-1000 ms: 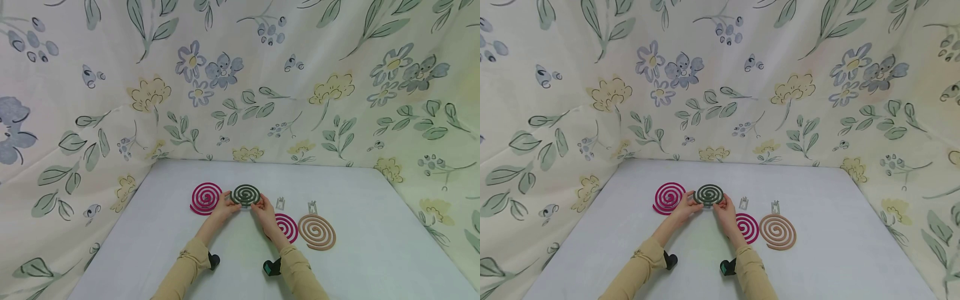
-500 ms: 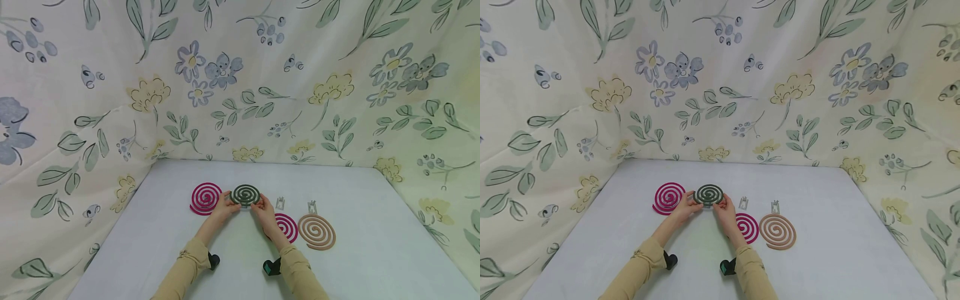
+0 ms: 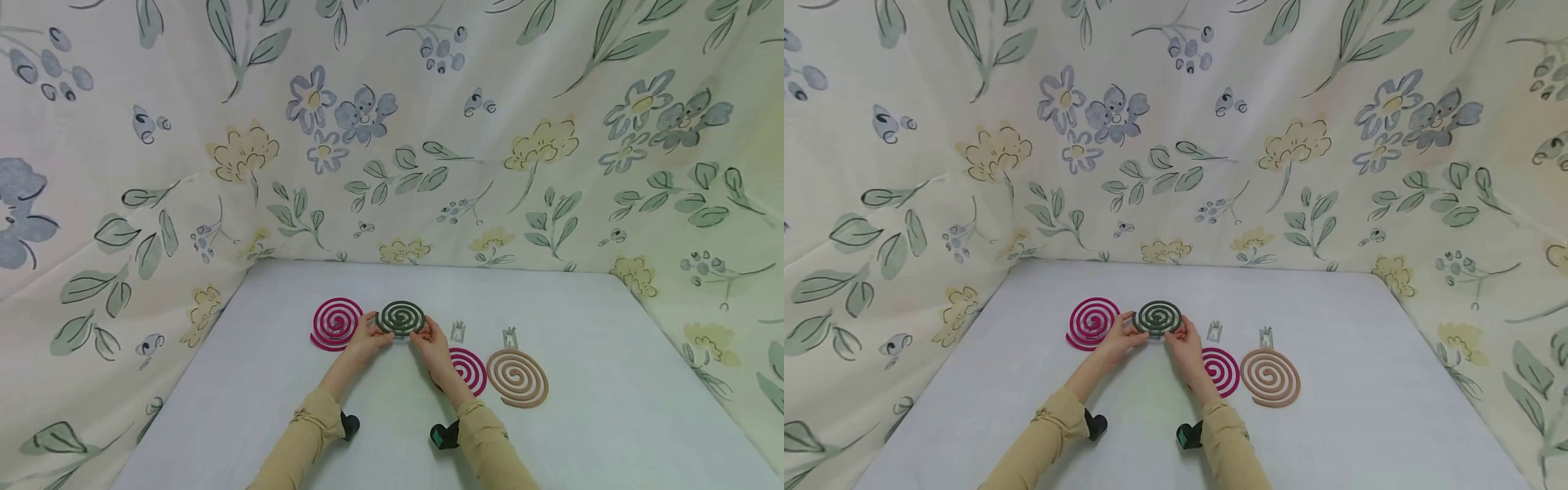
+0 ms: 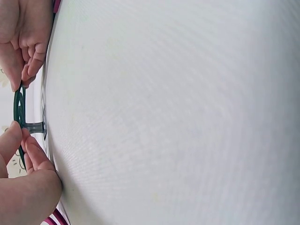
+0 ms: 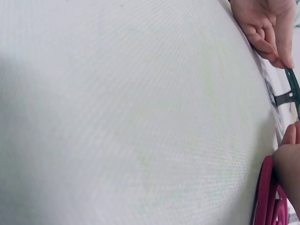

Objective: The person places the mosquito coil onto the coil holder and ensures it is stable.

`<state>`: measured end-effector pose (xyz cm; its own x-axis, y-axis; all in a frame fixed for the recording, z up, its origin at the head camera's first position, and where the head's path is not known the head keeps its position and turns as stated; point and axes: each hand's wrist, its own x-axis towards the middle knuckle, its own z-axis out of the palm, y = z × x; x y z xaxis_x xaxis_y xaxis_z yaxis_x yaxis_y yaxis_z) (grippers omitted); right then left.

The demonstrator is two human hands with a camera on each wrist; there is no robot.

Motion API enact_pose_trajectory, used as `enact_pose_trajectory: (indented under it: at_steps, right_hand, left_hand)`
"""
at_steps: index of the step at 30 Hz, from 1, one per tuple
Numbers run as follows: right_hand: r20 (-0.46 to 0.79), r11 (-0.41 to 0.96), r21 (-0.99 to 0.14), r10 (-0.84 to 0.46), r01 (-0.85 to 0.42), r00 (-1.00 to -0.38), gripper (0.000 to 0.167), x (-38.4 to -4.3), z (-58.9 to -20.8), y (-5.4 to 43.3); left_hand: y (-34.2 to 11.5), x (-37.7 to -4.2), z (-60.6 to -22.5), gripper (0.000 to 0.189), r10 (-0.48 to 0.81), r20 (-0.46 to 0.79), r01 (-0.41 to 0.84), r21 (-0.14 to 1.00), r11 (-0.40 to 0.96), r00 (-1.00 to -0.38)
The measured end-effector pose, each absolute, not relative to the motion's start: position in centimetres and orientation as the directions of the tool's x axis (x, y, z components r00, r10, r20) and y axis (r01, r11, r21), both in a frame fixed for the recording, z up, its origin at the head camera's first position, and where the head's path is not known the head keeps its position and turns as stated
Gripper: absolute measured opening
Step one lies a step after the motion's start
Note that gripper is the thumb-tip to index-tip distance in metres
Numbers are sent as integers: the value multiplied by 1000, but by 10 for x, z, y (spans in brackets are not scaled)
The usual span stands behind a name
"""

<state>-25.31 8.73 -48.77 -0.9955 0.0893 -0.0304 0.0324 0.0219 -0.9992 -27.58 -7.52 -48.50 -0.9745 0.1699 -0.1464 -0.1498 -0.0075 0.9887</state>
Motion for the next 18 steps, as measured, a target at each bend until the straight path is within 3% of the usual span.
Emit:
enact_pose_trajectory:
  at_steps: [18]
  right_hand:
    - [-36, 28, -999, 101, 39, -994, 62, -269, -512, 89]
  left_hand:
    - [-74, -280, -496, 73, 149, -112, -115, 993, -13, -982]
